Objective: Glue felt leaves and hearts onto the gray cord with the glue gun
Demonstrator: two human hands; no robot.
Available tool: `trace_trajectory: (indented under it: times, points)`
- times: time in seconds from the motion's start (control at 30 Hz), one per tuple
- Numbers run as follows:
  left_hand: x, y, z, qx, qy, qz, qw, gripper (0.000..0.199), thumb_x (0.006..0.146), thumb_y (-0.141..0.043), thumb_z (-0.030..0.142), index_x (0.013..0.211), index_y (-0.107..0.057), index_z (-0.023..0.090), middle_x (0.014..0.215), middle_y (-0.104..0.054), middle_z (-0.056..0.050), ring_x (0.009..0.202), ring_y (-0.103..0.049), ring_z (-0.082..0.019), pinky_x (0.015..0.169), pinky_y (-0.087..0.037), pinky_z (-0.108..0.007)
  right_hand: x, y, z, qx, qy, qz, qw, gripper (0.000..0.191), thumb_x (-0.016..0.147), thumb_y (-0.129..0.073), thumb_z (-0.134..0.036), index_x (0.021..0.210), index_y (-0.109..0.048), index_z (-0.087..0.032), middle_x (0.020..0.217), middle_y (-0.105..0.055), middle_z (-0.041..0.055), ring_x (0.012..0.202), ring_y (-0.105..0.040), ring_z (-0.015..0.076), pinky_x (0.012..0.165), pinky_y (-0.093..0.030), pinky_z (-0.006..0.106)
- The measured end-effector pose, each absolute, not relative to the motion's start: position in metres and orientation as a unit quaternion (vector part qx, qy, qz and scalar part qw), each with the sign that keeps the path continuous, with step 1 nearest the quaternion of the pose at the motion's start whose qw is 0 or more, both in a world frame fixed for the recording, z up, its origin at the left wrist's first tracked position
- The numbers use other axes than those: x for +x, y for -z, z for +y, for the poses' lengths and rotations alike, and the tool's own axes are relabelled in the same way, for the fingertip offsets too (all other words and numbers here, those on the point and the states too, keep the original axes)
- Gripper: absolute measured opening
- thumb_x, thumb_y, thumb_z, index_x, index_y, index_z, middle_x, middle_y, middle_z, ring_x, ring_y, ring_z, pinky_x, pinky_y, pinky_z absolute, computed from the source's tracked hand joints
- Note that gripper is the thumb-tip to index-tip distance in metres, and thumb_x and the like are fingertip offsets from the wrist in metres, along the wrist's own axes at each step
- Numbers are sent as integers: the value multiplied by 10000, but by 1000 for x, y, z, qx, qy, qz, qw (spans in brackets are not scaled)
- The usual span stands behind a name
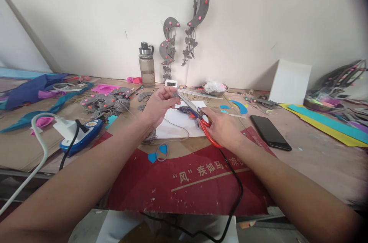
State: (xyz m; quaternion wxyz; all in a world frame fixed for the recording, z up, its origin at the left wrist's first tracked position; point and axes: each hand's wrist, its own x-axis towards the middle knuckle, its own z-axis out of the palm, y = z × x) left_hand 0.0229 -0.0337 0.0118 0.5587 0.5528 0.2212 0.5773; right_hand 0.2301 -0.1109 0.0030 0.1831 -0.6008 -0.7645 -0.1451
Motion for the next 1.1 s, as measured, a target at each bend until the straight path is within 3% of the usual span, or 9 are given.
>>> trace_trajectory:
  times: [0.3, 0.47, 0.63, 0.83, 1.1]
  points:
    - [24, -13, -34, 555, -571, 226, 561, 290, 639, -748, 97, 891, -617, 158, 664, -632, 7, 631, -618, -110, 552, -391, -210, 230, -3, -112, -596, 111, -769, 205, 333, 886, -445, -346, 1140, -602, -200, 822, -698, 74, 657, -579, 188, 554, -289, 269]
    - [23, -14, -36, 515, -564, 231, 603, 207, 652, -761, 146, 797, -614, 131, 741, -662, -32, 681, -639, -127, 616, -442, -236, 231, -2, -107, -575, 51, -771, 269, 281, 897, -444, -352, 1064, -607, -197, 786, -673, 58, 658, -560, 171, 581, -336, 255]
    - [20, -14, -34, 472, -558, 249, 636, 194, 648, -758, 170, 765, -607, 136, 766, -663, -30, 743, -638, -137, 677, -461, -260, 233, 0, -104, -560, 26, -776, 291, 328, 906, -438, -392, 1101, -582, -171, 776, -649, 60, 661, -544, 172, 612, -356, 264]
    - [17, -12, -27, 437, -571, 238, 653, 203, 617, -766, 116, 730, -600, 144, 624, -552, 45, 544, -500, -51, 526, -373, -194, 236, 3, -101, -549, 20, -781, 297, 339, 908, -444, -386, 1142, -540, -160, 815, -646, 70, 707, -552, 183, 635, -361, 270]
    - [19, -12, -29, 427, -554, 223, 679, 169, 682, -738, 99, 777, -599, 119, 672, -597, 8, 594, -579, -74, 579, -467, -204, 233, 2, -105, -565, 8, -774, 285, 302, 897, -471, -422, 1065, -581, -196, 705, -627, 25, 576, -495, 145, 555, -306, 249]
